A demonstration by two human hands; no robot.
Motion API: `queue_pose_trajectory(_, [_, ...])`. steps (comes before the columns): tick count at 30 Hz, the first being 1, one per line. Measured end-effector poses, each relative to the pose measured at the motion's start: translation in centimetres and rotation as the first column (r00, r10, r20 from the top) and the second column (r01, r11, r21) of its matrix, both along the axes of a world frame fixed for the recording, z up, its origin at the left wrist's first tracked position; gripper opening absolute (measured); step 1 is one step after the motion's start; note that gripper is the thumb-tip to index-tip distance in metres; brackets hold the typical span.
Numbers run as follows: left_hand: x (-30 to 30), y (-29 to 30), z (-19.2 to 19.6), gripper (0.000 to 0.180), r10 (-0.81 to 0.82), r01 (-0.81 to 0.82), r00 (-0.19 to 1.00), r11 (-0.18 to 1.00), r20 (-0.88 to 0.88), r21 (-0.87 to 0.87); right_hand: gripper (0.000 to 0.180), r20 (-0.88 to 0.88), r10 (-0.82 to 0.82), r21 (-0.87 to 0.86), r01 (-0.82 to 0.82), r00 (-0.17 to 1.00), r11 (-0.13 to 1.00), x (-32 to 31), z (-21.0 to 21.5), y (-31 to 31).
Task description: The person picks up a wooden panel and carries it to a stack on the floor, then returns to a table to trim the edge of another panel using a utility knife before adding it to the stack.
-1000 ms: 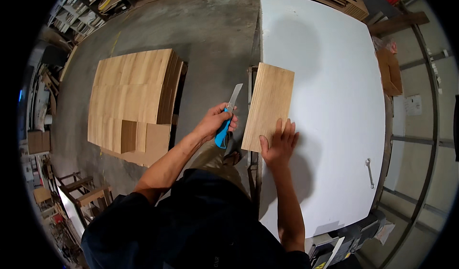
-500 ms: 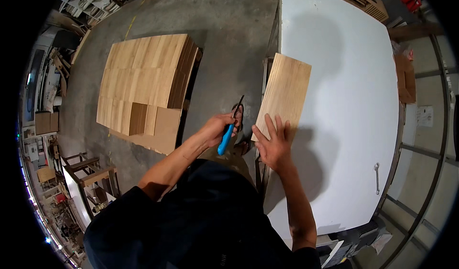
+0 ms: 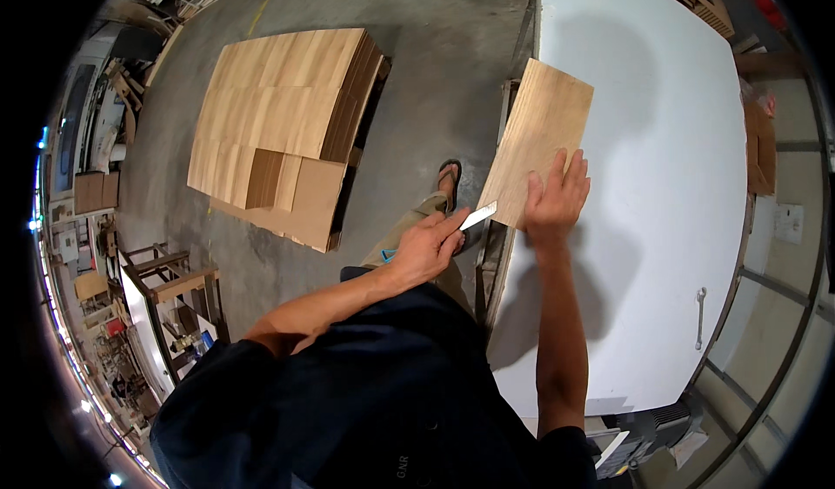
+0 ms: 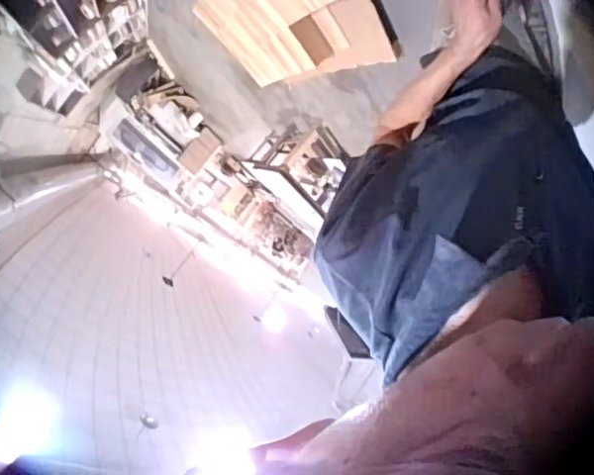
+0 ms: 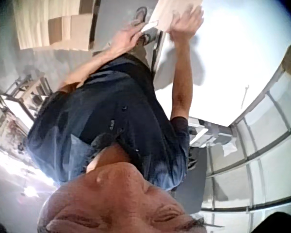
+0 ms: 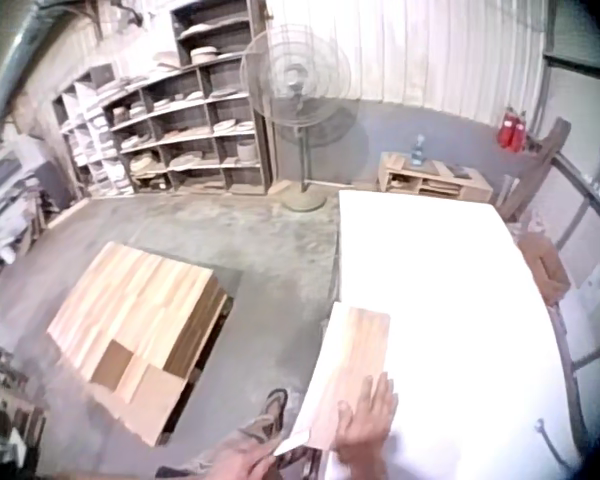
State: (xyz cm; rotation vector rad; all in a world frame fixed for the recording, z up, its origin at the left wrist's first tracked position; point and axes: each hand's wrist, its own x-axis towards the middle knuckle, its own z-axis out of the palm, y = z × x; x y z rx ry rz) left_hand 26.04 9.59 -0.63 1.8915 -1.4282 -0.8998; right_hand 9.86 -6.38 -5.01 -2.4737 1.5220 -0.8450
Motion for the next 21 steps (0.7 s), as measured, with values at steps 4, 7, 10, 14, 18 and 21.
queue_pose_trajectory(4, [-0.5,0.0,-0.2,0.040,0.025,-0.024,0.998,0.999,0.065,-0.022,0.060,-0.035,-0.010,0.013,0.011,0.999,1.000,-0.2,-0.2,0.1])
queue_pose_trajectory(7, [-1.0,0.2,-0.6,0.040,0.036,-0.031,0.996,0.997,0.086,-0.066,0.060,-0.027,-0.010,0.002,0.010,1.000,1.000,-0.2,-0.6,0.0])
queue_pose_trajectory(10, [-1.3,0.3,-0.6,0.041,0.046,-0.044,0.996,0.998,0.078,-0.035,0.059,-0.036,-0.007,0.002,0.007,0.999,1.000,-0.4,-0.8,0.0])
queue_pose_trajectory(14, [-1.5,0.3,-1.0,0.041,0.070,-0.068,0.993,0.997,0.093,-0.029,0.059,-0.046,-0.002,0.032,0.004,0.999,0.999,-0.4,-0.9,-0.1])
queue_pose_trajectory(18, [-1.7,0.2,-1.0,0.044,0.070,-0.068,0.994,0.997,0.084,-0.021,0.059,-0.061,-0.004,0.025,0.005,0.998,1.000,-0.5,-1.1,-0.2])
queue_pose_trajectory(21, [-1.6,0.2,-1.0,0.044,0.068,-0.068,0.992,0.998,0.103,-0.006,0.060,-0.065,0.001,0.031,0.001,0.998,1.000,-0.5,-1.2,-0.2])
